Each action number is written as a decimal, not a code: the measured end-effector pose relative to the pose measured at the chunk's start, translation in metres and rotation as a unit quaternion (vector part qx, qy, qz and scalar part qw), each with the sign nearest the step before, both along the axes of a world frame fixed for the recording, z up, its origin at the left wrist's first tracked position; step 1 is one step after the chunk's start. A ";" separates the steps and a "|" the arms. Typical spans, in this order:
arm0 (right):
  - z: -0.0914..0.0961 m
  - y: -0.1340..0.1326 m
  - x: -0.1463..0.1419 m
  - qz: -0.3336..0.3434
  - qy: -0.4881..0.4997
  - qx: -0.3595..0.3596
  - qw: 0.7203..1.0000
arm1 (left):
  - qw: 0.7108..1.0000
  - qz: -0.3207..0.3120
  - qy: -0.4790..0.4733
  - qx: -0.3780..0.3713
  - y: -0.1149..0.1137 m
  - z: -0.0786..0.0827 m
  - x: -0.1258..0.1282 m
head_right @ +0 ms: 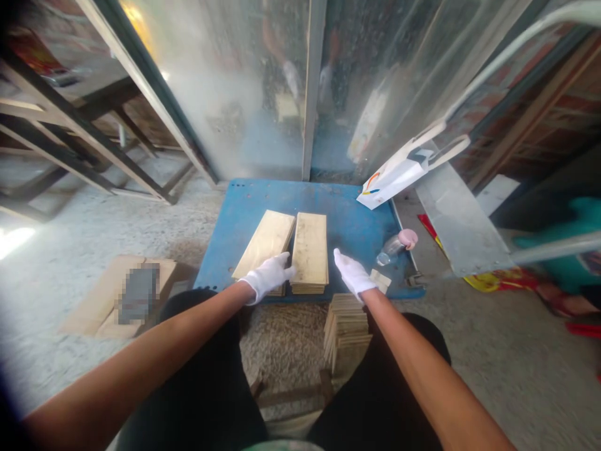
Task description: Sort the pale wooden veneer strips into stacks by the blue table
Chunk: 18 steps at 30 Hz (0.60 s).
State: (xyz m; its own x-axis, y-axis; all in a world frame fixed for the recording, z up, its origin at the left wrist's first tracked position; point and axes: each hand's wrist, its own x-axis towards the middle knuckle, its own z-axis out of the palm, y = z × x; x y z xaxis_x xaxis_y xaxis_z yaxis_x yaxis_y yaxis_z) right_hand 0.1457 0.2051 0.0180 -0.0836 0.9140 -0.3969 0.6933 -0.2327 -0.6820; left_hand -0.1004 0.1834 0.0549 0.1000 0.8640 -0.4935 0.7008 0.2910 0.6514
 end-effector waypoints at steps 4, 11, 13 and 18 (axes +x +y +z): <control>-0.013 0.023 -0.003 0.021 0.065 -0.003 0.998 | 0.999 0.015 0.027 -0.017 0.017 -0.006 0.005; -0.040 0.037 -0.013 0.067 0.093 -0.003 0.993 | 0.999 0.019 0.014 -0.037 0.032 -0.020 0.016; -0.044 0.038 -0.016 0.053 0.099 -0.015 0.994 | 0.999 0.028 0.006 -0.036 0.035 -0.024 0.015; -0.045 0.043 -0.022 0.023 0.109 -0.034 0.993 | 0.998 0.038 -0.047 -0.023 0.042 -0.026 0.017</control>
State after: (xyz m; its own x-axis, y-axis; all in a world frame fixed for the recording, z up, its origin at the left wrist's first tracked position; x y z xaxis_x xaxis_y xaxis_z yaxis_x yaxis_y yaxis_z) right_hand 0.1234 0.2481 -0.0268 -0.2159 0.8792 -0.4248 0.5423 -0.2538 -0.8009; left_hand -0.0836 0.2256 0.0287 0.0827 0.8475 -0.5243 0.6128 0.3716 0.6974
